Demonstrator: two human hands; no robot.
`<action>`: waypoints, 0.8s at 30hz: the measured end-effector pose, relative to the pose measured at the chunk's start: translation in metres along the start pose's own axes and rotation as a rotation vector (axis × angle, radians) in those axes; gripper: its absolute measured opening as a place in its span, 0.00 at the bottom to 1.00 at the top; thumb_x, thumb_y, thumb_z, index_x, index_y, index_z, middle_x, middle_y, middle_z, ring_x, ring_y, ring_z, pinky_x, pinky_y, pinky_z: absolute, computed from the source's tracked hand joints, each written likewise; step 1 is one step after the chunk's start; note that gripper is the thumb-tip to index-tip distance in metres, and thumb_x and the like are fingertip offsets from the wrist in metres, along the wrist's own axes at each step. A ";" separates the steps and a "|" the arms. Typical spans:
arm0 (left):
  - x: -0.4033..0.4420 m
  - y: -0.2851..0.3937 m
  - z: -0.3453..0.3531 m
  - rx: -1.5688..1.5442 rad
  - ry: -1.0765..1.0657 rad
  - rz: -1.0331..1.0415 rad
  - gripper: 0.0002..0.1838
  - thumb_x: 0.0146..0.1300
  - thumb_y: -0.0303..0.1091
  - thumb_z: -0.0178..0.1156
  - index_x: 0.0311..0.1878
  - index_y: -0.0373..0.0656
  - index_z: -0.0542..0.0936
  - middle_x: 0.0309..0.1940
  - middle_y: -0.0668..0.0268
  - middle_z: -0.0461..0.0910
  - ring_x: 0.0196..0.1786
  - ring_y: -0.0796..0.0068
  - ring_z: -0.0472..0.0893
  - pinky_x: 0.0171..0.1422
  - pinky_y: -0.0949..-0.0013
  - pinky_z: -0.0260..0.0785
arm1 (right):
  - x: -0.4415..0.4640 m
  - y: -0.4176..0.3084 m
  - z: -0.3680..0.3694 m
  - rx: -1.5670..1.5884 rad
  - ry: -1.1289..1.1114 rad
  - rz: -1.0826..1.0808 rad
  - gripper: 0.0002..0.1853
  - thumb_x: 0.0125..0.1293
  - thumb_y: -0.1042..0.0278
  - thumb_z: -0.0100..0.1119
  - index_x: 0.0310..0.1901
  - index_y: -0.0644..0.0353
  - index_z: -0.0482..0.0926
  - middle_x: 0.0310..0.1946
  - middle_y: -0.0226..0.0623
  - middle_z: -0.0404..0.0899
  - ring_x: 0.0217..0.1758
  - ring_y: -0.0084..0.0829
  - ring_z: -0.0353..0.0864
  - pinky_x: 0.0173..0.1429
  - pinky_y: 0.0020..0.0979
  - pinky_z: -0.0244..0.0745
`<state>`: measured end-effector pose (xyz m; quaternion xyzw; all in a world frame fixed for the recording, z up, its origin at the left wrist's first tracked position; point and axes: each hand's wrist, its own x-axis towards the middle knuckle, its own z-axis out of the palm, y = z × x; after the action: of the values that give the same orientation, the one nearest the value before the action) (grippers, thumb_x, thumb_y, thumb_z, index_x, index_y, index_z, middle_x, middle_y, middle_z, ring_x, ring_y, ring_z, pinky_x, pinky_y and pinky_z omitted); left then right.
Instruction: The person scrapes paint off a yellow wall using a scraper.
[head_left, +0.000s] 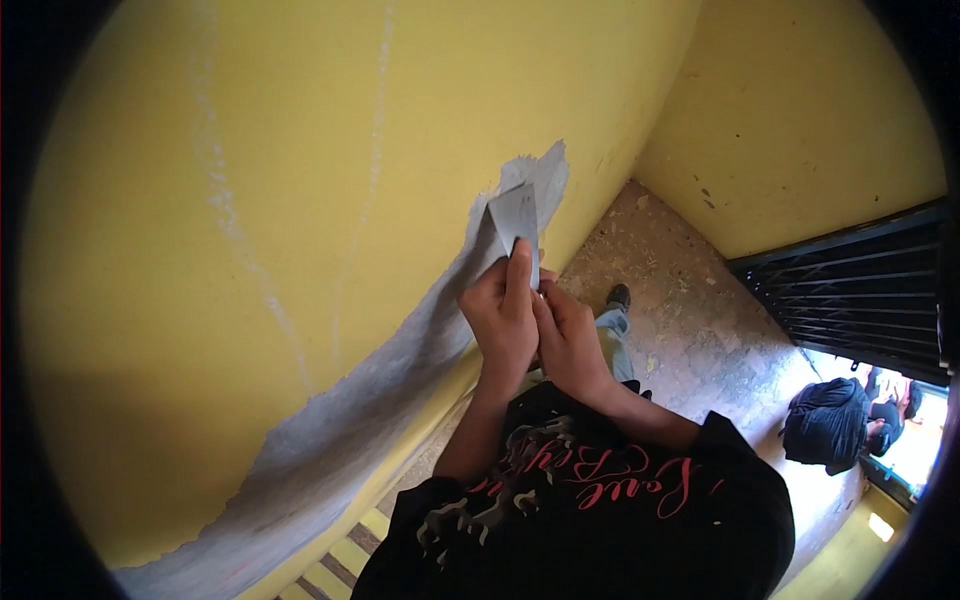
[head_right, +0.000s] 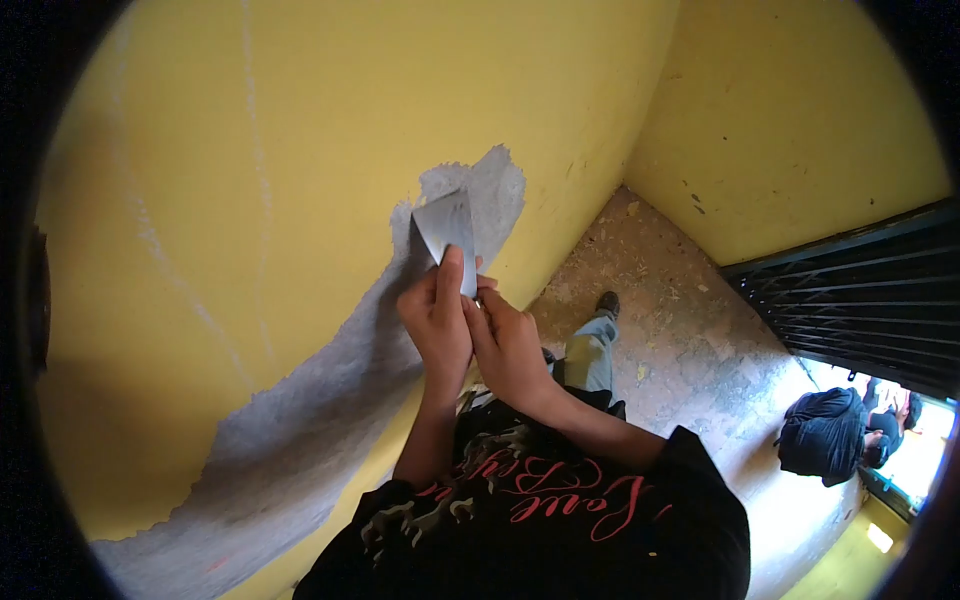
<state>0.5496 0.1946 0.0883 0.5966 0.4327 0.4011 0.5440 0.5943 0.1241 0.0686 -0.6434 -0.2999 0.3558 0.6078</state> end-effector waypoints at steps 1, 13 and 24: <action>-0.004 -0.001 -0.003 -0.017 0.006 -0.052 0.21 0.68 0.41 0.55 0.33 0.26 0.81 0.21 0.58 0.81 0.23 0.80 0.77 0.28 0.76 0.66 | -0.002 0.002 -0.002 -0.017 -0.037 -0.025 0.11 0.70 0.68 0.49 0.41 0.70 0.74 0.16 0.46 0.71 0.17 0.32 0.72 0.25 0.33 0.65; 0.000 0.011 0.005 -0.037 0.017 -0.002 0.22 0.68 0.41 0.55 0.32 0.26 0.81 0.21 0.58 0.81 0.23 0.79 0.77 0.29 0.75 0.67 | 0.007 -0.009 -0.006 0.023 -0.049 0.017 0.12 0.70 0.68 0.48 0.44 0.71 0.73 0.19 0.51 0.74 0.23 0.43 0.79 0.27 0.34 0.68; 0.006 0.014 0.005 0.032 0.013 0.028 0.21 0.67 0.40 0.56 0.29 0.28 0.81 0.17 0.61 0.79 0.22 0.83 0.76 0.26 0.76 0.65 | 0.006 -0.008 -0.003 0.010 -0.027 -0.090 0.12 0.70 0.68 0.47 0.44 0.71 0.72 0.22 0.54 0.75 0.28 0.51 0.80 0.29 0.40 0.69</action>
<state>0.5570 0.1986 0.1017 0.6085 0.4345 0.4056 0.5257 0.6005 0.1274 0.0765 -0.6212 -0.3349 0.3383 0.6224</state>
